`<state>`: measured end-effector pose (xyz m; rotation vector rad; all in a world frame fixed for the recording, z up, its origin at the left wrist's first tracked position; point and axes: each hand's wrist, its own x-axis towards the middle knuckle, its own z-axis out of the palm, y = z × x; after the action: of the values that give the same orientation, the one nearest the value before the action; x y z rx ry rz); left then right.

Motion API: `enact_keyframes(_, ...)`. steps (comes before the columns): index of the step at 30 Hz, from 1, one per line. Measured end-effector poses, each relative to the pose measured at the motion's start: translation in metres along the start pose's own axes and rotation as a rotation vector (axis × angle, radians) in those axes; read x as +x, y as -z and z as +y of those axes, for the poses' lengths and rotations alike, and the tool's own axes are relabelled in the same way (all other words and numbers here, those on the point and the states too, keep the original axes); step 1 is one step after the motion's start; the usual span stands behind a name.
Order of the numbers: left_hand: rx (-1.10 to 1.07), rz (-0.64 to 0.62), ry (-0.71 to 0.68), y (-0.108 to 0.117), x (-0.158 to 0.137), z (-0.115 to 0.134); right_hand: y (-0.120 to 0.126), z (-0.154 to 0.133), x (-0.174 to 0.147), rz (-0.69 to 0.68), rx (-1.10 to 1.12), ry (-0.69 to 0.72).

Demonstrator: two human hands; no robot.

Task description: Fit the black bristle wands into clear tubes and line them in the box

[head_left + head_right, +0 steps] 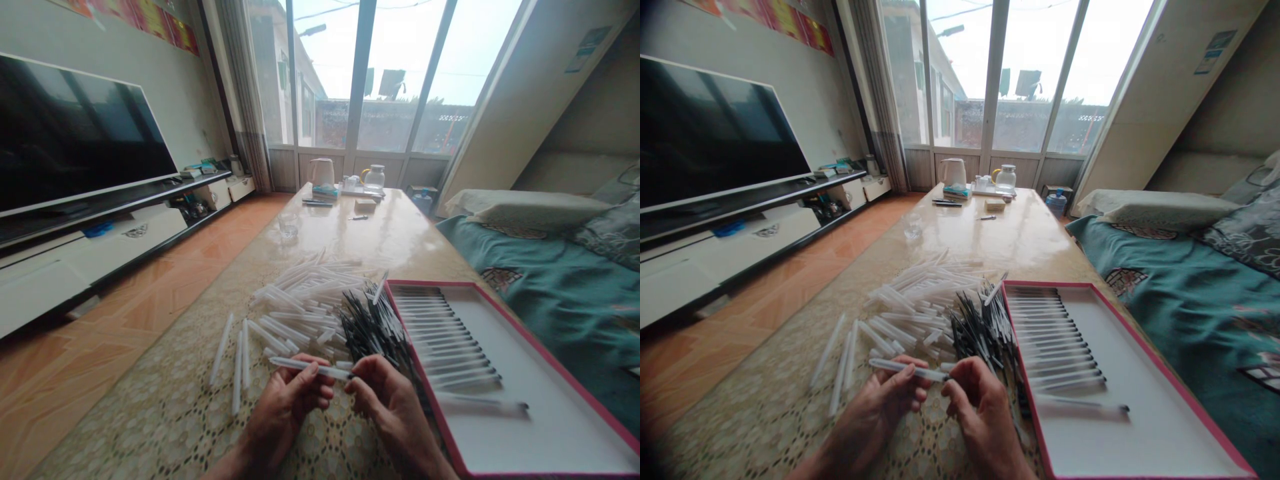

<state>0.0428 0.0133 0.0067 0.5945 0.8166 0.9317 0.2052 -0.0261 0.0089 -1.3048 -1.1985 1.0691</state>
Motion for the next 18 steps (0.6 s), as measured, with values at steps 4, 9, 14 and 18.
enact_keyframes(4, 0.011, -0.007, -0.003, 0.0, 0.001, 0.0, 0.002, 0.007, 0.001, 0.017, -0.148, 0.069)
enact_keyframes(9, 0.026, -0.033, -0.015, -0.003, 0.0, 0.001, 0.005, 0.012, 0.001, -0.039, -0.294, 0.093)
enact_keyframes(14, 0.032, -0.042, -0.023, -0.003, -0.001, 0.0, 0.007, 0.01, -0.001, -0.022, -0.371, 0.141)
enact_keyframes(18, 0.017, -0.006, -0.018, 0.0, 0.0, -0.001, 0.008, 0.006, -0.001, -0.066, -0.402, 0.159)
